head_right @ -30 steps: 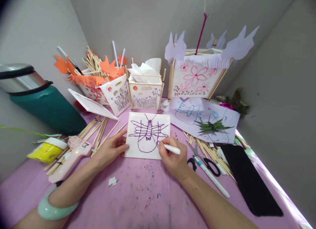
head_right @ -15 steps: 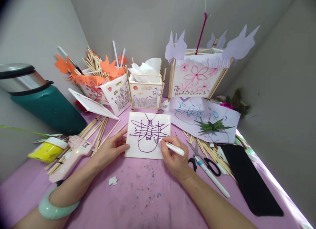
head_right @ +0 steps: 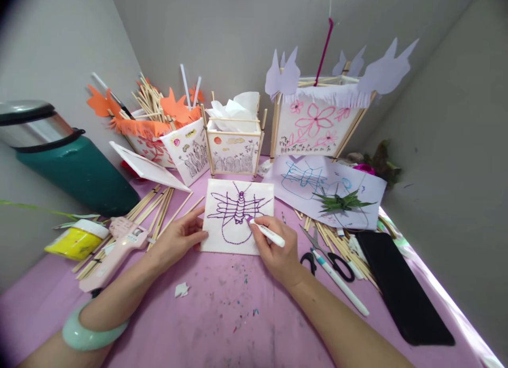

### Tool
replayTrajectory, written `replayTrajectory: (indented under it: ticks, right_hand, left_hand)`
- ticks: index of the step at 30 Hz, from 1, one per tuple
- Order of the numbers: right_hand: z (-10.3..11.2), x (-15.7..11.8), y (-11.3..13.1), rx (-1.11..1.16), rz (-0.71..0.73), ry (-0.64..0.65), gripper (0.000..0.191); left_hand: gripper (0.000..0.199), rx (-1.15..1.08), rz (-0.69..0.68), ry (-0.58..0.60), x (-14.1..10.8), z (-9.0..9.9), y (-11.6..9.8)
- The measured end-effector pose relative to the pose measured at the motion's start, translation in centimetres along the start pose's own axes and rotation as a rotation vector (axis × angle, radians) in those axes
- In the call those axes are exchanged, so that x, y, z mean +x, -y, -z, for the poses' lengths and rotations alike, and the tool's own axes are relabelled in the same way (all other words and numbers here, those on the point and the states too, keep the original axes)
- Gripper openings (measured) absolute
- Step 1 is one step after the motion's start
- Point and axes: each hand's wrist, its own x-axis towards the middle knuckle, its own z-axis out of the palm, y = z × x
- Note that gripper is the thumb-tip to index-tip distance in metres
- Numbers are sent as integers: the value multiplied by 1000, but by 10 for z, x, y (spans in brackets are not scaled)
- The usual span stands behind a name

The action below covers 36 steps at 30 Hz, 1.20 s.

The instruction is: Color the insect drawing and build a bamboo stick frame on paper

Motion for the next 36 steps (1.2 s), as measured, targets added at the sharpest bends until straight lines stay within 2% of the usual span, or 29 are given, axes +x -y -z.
replayTrajectory:
  ticks: [5, 12, 20, 29, 34, 36]
  right_hand:
    - [1, 0, 0, -24, 10, -22, 2]
    - [3, -2, -3, -69, -19, -49, 9]
    - [4, -2, -2, -90, 16, -55, 15]
    - [6, -3, -1, -63, 17, -67, 15]
    - [6, -2, 4, -22, 84, -48, 3]
    - [4, -3, 6, -8, 112, -11, 7]
  left_hand:
    - [64, -4, 4, -9, 0, 0, -1]
    - [65, -13, -10, -1, 1, 0, 2]
    - [65, -21, -9, -2, 2, 1, 5]
    - [64, -14, 1, -15, 1, 0, 2]
    - [64, -24, -13, -8, 1, -1, 1]
    - [64, -28, -13, -7, 1, -1, 0]
